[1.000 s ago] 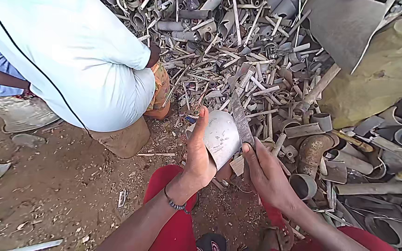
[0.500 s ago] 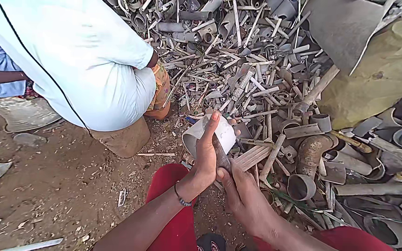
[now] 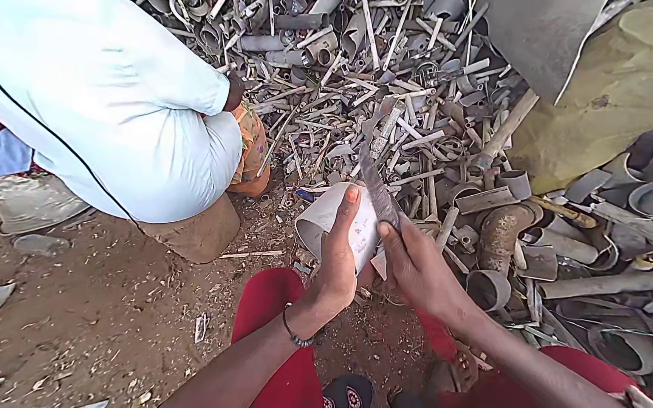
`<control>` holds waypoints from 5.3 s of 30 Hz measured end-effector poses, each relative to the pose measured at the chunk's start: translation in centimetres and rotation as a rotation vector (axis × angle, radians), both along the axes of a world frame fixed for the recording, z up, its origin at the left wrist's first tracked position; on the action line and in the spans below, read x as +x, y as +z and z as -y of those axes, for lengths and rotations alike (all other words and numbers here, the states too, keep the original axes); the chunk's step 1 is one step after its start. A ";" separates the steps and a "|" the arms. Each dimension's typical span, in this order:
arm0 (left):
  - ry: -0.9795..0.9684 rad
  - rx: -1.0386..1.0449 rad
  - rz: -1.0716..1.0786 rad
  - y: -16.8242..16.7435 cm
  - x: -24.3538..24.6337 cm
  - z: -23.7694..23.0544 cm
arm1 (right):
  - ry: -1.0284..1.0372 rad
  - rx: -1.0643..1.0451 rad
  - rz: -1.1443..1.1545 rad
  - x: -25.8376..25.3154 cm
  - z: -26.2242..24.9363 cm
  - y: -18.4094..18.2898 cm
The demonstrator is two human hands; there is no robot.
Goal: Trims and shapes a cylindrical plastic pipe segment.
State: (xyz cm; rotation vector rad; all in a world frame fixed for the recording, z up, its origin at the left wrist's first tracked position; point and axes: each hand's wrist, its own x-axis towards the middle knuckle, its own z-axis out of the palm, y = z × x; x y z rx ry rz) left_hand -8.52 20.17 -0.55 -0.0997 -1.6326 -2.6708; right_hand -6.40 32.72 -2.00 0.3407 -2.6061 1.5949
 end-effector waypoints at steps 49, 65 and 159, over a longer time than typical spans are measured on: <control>0.110 0.266 0.154 1.2 -2.4 1.6 | 0.124 0.174 -0.200 1.4 2.1 -2.1; 0.001 0.305 0.078 1.2 -1.7 2.2 | 0.127 0.145 -0.299 1.7 1.9 -3.0; -0.013 0.071 -0.153 -0.1 -1.2 2.0 | -0.292 0.592 -0.696 -1.6 0.0 -1.4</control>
